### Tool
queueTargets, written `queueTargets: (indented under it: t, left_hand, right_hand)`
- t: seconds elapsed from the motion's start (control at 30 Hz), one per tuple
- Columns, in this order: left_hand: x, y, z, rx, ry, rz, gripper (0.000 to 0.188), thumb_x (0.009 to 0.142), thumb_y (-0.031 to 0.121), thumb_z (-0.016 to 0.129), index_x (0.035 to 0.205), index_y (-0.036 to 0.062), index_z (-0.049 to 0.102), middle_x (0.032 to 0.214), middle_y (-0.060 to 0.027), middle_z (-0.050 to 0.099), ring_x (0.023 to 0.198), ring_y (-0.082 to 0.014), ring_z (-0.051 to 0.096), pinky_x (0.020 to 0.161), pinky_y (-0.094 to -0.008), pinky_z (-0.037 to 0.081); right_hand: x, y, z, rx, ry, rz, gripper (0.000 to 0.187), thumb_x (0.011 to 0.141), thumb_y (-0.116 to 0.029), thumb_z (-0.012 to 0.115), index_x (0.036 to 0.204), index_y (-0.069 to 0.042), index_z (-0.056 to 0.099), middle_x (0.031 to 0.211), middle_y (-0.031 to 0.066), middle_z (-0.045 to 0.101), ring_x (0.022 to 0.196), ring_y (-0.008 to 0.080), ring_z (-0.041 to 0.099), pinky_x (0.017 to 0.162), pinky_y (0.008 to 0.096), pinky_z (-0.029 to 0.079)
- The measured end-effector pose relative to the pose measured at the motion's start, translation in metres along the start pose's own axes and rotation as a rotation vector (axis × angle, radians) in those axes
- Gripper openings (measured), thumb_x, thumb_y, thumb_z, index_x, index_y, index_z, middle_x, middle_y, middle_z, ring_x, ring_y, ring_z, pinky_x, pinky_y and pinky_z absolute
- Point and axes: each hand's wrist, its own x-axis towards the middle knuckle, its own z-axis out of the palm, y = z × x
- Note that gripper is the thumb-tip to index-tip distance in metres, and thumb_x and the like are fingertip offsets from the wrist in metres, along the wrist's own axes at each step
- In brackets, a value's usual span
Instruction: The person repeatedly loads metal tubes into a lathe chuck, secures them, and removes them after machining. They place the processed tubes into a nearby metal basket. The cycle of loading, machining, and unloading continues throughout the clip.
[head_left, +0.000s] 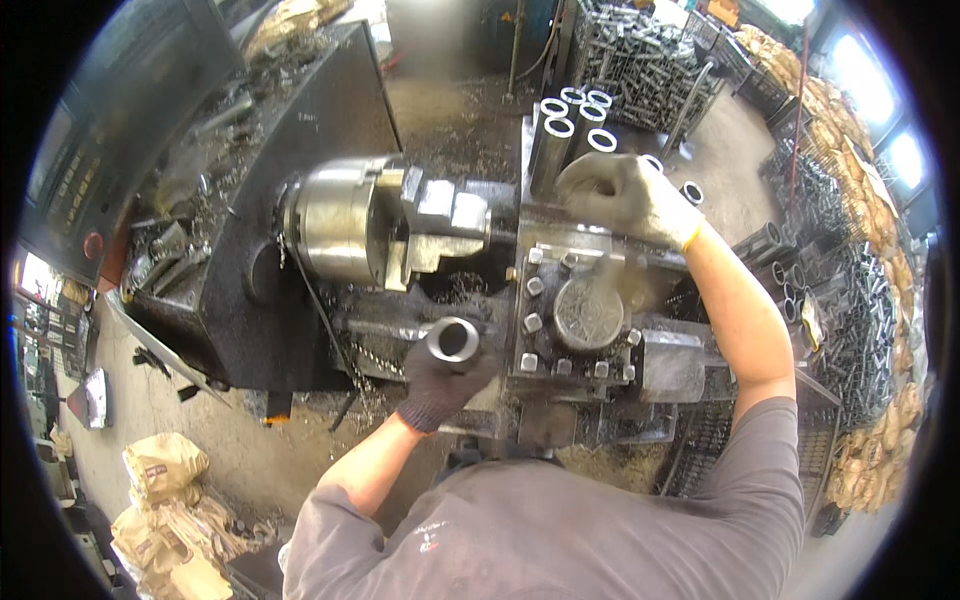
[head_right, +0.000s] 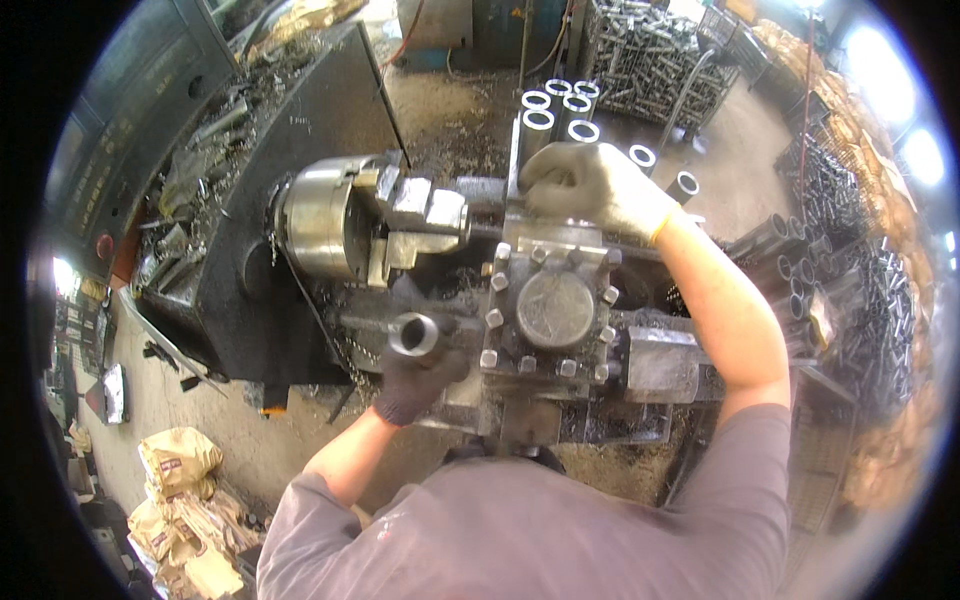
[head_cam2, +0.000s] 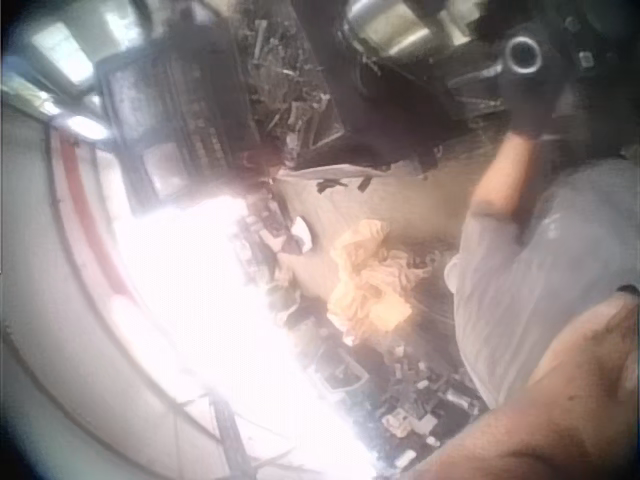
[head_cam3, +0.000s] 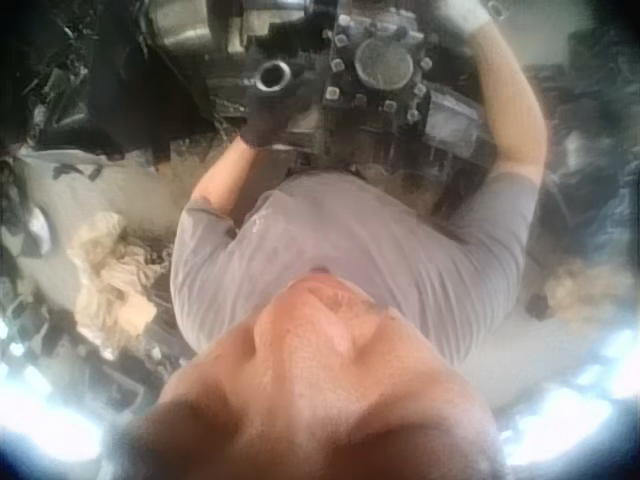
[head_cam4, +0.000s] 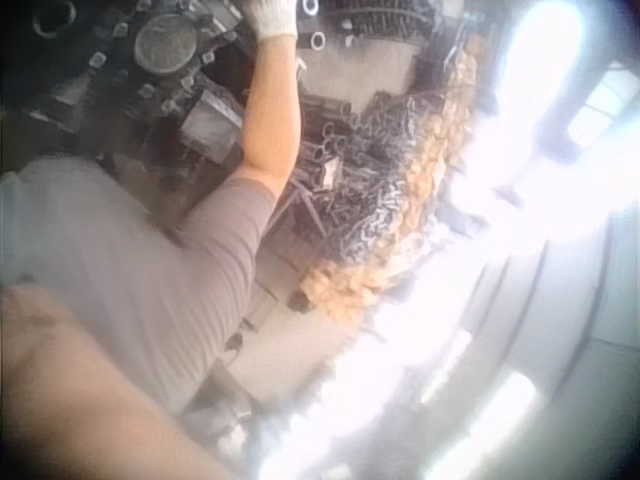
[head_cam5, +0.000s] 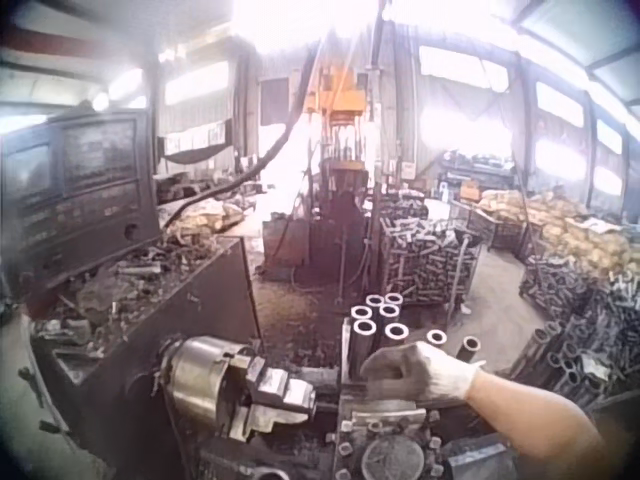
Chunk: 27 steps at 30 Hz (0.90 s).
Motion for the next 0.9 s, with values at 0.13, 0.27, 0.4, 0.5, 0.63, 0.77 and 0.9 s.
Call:
queueTargets:
  t: [0.13, 0.27, 0.4, 0.5, 0.63, 0.77, 0.9]
  left_hand:
    - [0.065, 0.060, 0.001, -0.365, 0.359, 0.289, 0.051, 0.103, 0.032, 0.066, 0.135, -0.0066, 0.056, 0.110, -0.0169, 0.072, 0.097, -0.0236, 0.073, 0.089, -0.0395, 0.062]
    - [0.091, 0.072, -0.010, -0.147, 0.245, 0.277, 0.070, 0.099, 0.037, 0.077, 0.148, -0.0038, 0.049, 0.133, -0.0160, 0.065, 0.123, -0.0248, 0.064, 0.104, -0.0404, 0.054]
    - [0.017, 0.011, -0.051, 0.036, 0.147, -0.256, 0.044, 0.101, 0.021, 0.074, 0.140, 0.0035, 0.067, 0.123, -0.0113, 0.075, 0.112, -0.0181, 0.069, 0.101, -0.0359, 0.055]
    - [-0.052, -0.047, -0.082, 0.117, 0.306, -0.497, 0.034, 0.099, 0.018, 0.072, 0.129, 0.0012, 0.071, 0.111, -0.0086, 0.075, 0.100, -0.0164, 0.069, 0.092, -0.0329, 0.057]
    - [-0.121, -0.111, -0.124, -0.238, 0.841, -0.540, 0.027, 0.107, 0.030, 0.064, 0.112, 0.0038, 0.069, 0.097, -0.0052, 0.070, 0.084, -0.0166, 0.066, 0.074, -0.0319, 0.055]
    - [-0.189, -0.157, -0.191, -0.568, 1.405, -0.531, 0.048, 0.107, 0.057, 0.059, 0.097, 0.0102, 0.063, 0.077, -0.0017, 0.057, 0.063, -0.0157, 0.052, 0.063, -0.0337, 0.048]
    - [-0.228, -0.166, -0.254, -0.765, 1.368, -0.559, 0.055, 0.103, 0.067, 0.058, 0.083, 0.0158, 0.058, 0.066, 0.0019, 0.052, 0.055, -0.0159, 0.047, 0.067, -0.0400, 0.050]
  right_hand:
    - [-0.005, -0.096, 0.021, 0.105, -0.323, -0.177, 0.061, 0.088, -0.040, 0.077, 0.131, 0.002, 0.070, 0.111, 0.0216, 0.079, 0.085, 0.0323, 0.077, 0.079, 0.0414, 0.065]
    - [0.009, -0.085, 0.030, 0.035, -0.075, -0.087, 0.040, 0.087, -0.032, 0.079, 0.109, 0.001, 0.074, 0.079, 0.0129, 0.075, 0.064, 0.0252, 0.072, 0.065, 0.0366, 0.062]
    - [0.022, 0.009, 0.007, -0.571, -0.122, 0.134, 0.050, 0.082, -0.040, 0.081, 0.110, 0.000, 0.074, 0.089, 0.0175, 0.077, 0.079, 0.0321, 0.077, 0.074, 0.0434, 0.064]
    - [0.027, 0.051, 0.034, -0.649, -0.248, 0.172, 0.038, 0.081, -0.037, 0.080, 0.099, -0.003, 0.078, 0.091, 0.0187, 0.078, 0.083, 0.0333, 0.077, 0.076, 0.0454, 0.063]
    - [0.030, 0.078, 0.066, -0.508, -0.306, 0.028, 0.045, 0.081, -0.046, 0.081, 0.096, -0.003, 0.079, 0.090, 0.0219, 0.077, 0.083, 0.0364, 0.076, 0.079, 0.0470, 0.061]
    - [0.033, 0.091, 0.076, -0.325, -0.347, 0.074, 0.050, 0.084, -0.046, 0.083, 0.102, 0.000, 0.076, 0.095, 0.0226, 0.077, 0.085, 0.0383, 0.076, 0.080, 0.0466, 0.060]
    - [0.068, 0.066, 0.094, 0.026, -0.418, 0.131, 0.061, 0.088, -0.029, 0.080, 0.136, 0.000, 0.057, 0.105, 0.0207, 0.076, 0.083, 0.0318, 0.074, 0.076, 0.0423, 0.061]
